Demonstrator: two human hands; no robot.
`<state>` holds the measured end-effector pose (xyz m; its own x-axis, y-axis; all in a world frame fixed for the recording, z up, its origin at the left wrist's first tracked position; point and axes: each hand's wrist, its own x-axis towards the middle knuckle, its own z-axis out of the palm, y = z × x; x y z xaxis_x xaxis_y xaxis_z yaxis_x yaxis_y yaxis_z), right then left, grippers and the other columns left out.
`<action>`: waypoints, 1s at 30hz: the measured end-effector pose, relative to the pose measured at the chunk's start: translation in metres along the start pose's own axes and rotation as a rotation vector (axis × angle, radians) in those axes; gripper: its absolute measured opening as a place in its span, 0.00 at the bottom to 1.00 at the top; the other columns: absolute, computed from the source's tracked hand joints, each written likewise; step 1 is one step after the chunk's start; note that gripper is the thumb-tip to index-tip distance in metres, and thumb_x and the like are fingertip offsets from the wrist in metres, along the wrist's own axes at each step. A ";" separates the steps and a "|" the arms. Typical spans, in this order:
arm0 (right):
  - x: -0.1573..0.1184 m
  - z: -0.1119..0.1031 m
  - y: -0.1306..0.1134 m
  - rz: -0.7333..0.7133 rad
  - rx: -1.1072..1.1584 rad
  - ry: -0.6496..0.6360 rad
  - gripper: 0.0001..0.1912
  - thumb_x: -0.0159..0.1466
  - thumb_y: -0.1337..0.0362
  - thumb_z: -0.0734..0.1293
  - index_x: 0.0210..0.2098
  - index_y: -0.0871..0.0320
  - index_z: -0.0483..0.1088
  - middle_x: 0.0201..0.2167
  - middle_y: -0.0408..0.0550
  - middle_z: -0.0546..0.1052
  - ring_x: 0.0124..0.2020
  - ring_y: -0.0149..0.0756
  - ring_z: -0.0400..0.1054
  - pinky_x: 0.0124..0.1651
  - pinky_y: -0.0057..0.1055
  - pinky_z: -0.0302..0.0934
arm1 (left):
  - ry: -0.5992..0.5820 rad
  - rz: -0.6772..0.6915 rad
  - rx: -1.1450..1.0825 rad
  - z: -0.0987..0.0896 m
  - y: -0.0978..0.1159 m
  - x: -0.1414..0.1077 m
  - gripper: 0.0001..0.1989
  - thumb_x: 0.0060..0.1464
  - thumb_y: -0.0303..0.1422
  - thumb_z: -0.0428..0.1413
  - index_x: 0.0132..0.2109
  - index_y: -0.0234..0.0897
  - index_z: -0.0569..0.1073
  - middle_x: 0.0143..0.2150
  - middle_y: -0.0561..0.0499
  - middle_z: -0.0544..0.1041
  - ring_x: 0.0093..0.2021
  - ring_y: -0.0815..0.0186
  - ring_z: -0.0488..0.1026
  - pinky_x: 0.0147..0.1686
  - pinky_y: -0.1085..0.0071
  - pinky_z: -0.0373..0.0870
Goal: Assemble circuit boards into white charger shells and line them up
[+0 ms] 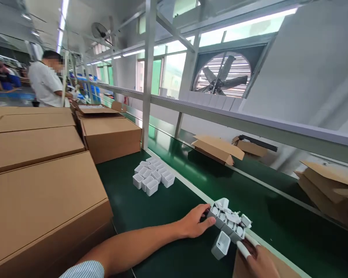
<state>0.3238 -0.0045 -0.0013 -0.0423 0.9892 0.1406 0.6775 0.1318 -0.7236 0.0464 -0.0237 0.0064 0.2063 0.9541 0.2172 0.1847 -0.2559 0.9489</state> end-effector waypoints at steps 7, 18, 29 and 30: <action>-0.015 0.011 -0.041 0.160 0.393 0.014 0.33 0.50 0.54 0.68 0.53 0.61 0.72 0.52 0.63 0.80 0.54 0.59 0.76 0.61 0.54 0.69 | -0.030 -0.048 -0.130 0.007 -0.009 0.013 0.33 0.65 0.55 0.52 0.65 0.37 0.71 0.64 0.38 0.72 0.65 0.48 0.68 0.64 0.52 0.68; 0.043 -0.010 -0.049 0.159 0.358 0.239 0.34 0.53 0.64 0.64 0.59 0.65 0.69 0.56 0.62 0.78 0.54 0.51 0.76 0.60 0.44 0.69 | 0.044 0.053 -0.167 0.025 0.017 0.094 0.33 0.62 0.58 0.51 0.59 0.36 0.76 0.63 0.41 0.74 0.64 0.50 0.70 0.64 0.58 0.67; 0.110 0.004 -0.027 0.210 0.306 0.245 0.29 0.50 0.66 0.62 0.51 0.69 0.73 0.50 0.63 0.80 0.52 0.52 0.75 0.57 0.43 0.68 | 0.085 -0.127 -0.122 0.035 -0.007 0.160 0.33 0.66 0.55 0.47 0.60 0.32 0.76 0.65 0.39 0.74 0.69 0.48 0.65 0.67 0.60 0.62; 0.112 0.007 -0.025 0.216 0.303 0.239 0.29 0.50 0.66 0.62 0.51 0.69 0.73 0.50 0.63 0.80 0.52 0.52 0.76 0.57 0.43 0.68 | 0.086 -0.141 -0.124 0.035 -0.010 0.162 0.34 0.65 0.56 0.47 0.60 0.33 0.76 0.65 0.40 0.74 0.69 0.47 0.65 0.67 0.60 0.62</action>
<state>0.2966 0.1038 0.0282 0.2720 0.9580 0.0912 0.4050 -0.0280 -0.9139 0.1115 0.1283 0.0247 0.1029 0.9903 0.0937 0.0854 -0.1027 0.9910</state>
